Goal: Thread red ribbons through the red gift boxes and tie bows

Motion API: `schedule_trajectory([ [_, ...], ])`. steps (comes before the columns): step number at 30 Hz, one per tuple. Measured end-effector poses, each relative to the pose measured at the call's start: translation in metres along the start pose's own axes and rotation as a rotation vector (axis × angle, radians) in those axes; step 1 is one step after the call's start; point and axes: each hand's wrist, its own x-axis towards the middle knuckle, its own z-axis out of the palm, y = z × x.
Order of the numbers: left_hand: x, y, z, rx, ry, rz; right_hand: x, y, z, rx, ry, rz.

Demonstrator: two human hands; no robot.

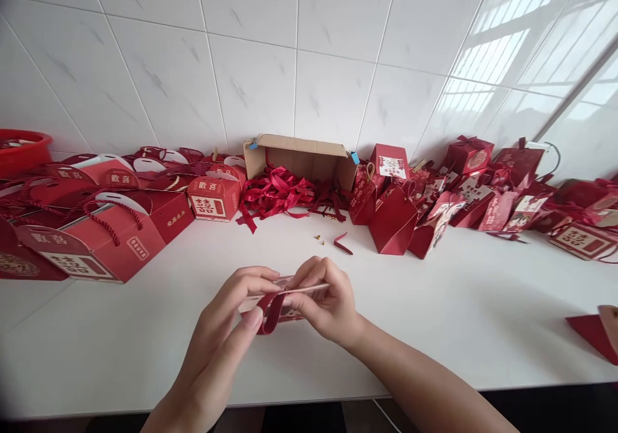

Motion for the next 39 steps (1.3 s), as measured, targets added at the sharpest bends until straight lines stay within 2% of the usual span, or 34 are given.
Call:
schedule_trajectory([
  [3, 0.003, -0.007, 0.003, 0.003, 0.143, -0.01, -0.006, 0.013, -0.008, 0.007, -0.024, 0.19],
  [6, 0.008, -0.018, 0.002, 0.009, 0.321, 0.032, -0.02, 0.025, -0.024, -0.178, -0.184, 0.33],
  [8, 0.013, -0.027, -0.002, 0.041, 0.376, 0.027, -0.032, 0.029, -0.038, -0.302, -0.288, 0.396],
  [9, 0.015, -0.031, -0.005, 0.055, 0.395, 0.006, -0.036, 0.031, -0.046, -0.376, -0.293, 0.416],
  [11, 0.019, -0.037, -0.011, 0.073, 0.42, -0.058, -0.041, 0.034, -0.065, -0.609, -0.19, 0.459],
  [14, 0.02, -0.043, -0.015, 0.097, 0.411, -0.121, -0.037, 0.043, -0.1, -1.003, 0.1, 0.565],
  [18, 0.019, -0.047, -0.012, 0.168, 0.339, -0.111, -0.019, 0.057, -0.149, -1.213, 0.316, 0.695],
  [22, 0.017, -0.051, -0.009, 0.215, 0.291, -0.117, -0.008, 0.066, -0.181, -1.338, 0.433, 0.833],
  [29, 0.019, -0.051, -0.012, 0.239, 0.266, -0.162, -0.014, 0.067, -0.21, -1.415, 0.562, 0.937],
  [34, 0.02, -0.052, -0.013, 0.25, 0.285, -0.156, -0.02, 0.072, -0.219, -1.415, 0.63, 0.941],
  [39, 0.021, -0.05, -0.015, 0.259, 0.306, -0.172, -0.025, 0.067, -0.227, -1.388, 0.734, 0.952],
])
